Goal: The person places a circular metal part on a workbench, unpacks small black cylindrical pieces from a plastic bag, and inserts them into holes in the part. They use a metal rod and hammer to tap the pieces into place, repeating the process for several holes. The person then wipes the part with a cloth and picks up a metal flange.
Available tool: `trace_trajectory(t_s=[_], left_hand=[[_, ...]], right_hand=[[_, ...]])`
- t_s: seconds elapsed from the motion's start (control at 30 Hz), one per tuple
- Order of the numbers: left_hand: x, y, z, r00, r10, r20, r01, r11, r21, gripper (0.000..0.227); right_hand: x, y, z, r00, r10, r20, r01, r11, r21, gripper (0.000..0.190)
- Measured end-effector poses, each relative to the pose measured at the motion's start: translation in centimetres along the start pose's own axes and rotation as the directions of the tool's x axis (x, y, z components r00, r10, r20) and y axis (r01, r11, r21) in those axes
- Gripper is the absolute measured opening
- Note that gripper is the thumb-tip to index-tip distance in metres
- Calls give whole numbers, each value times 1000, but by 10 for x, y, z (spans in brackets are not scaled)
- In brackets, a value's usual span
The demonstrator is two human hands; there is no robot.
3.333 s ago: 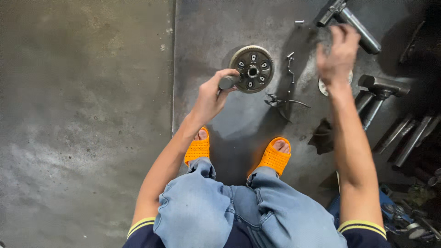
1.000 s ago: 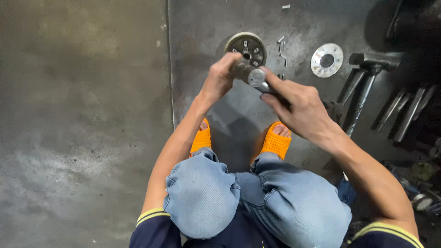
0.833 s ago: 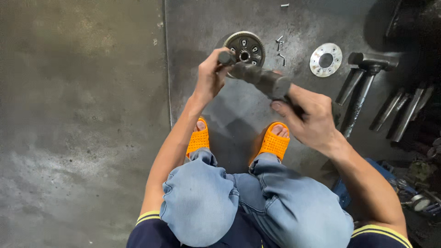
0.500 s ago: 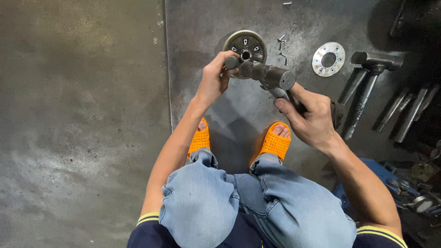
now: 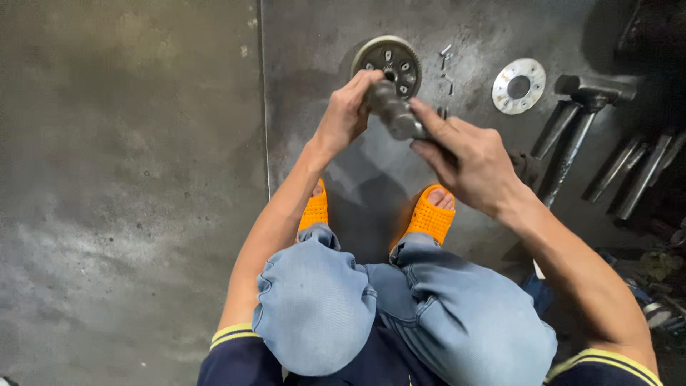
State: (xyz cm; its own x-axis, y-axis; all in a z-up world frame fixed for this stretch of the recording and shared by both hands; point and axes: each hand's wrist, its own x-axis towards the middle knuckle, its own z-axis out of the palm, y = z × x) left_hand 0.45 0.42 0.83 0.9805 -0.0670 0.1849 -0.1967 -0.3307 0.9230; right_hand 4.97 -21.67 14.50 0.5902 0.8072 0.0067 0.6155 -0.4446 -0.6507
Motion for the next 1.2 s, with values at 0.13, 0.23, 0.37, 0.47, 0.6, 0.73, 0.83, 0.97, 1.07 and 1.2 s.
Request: trace_trajectory(t_s=[0.13,0.23,0.37,0.47,0.6,0.73,0.83,0.97,1.07,1.2], left_hand=[[-3,-4,2,1000,8,-30,-8,1000,-7,47],[-7,1,2,999,-37,-33,36,999,-21,26],[-2,5,-4,1000,4,1,-4,1000,-25,43],[-2,2,1,1000,-13,-22,12,999,-49,32],[-5,-11,8,983,-121,-136,99,982,-158,58],[-35,30,-3,837,-414,-357,281,886,-369,23],[-59,46,-12,540,-700,-467,482,712,-511,21],[-97,27,0,469,-858,-209,574,476,-666,15],[-106,27,7,428,-902,-62,681,367,-634,11],[-97,28,13,386,-922,-20,785,340,-518,11]], right_hand=[[-1,-19,-8,998,15,-57,-14,1000,22,53],[-1,-20,-3,978,-10,-210,36,992,122,13],[-2,-14,-6,993,63,-99,-59,998,39,51],[-6,-4,-1,993,44,-112,-37,997,71,52],[-3,6,-11,967,161,-198,-127,976,175,48],[-20,61,0,815,502,-289,-433,860,272,39],[-13,115,13,652,700,-292,-467,674,573,52],[10,210,39,585,624,-519,-595,764,249,71],[35,255,59,506,546,-668,-664,741,102,76],[43,273,69,490,539,-685,-703,709,54,71]])
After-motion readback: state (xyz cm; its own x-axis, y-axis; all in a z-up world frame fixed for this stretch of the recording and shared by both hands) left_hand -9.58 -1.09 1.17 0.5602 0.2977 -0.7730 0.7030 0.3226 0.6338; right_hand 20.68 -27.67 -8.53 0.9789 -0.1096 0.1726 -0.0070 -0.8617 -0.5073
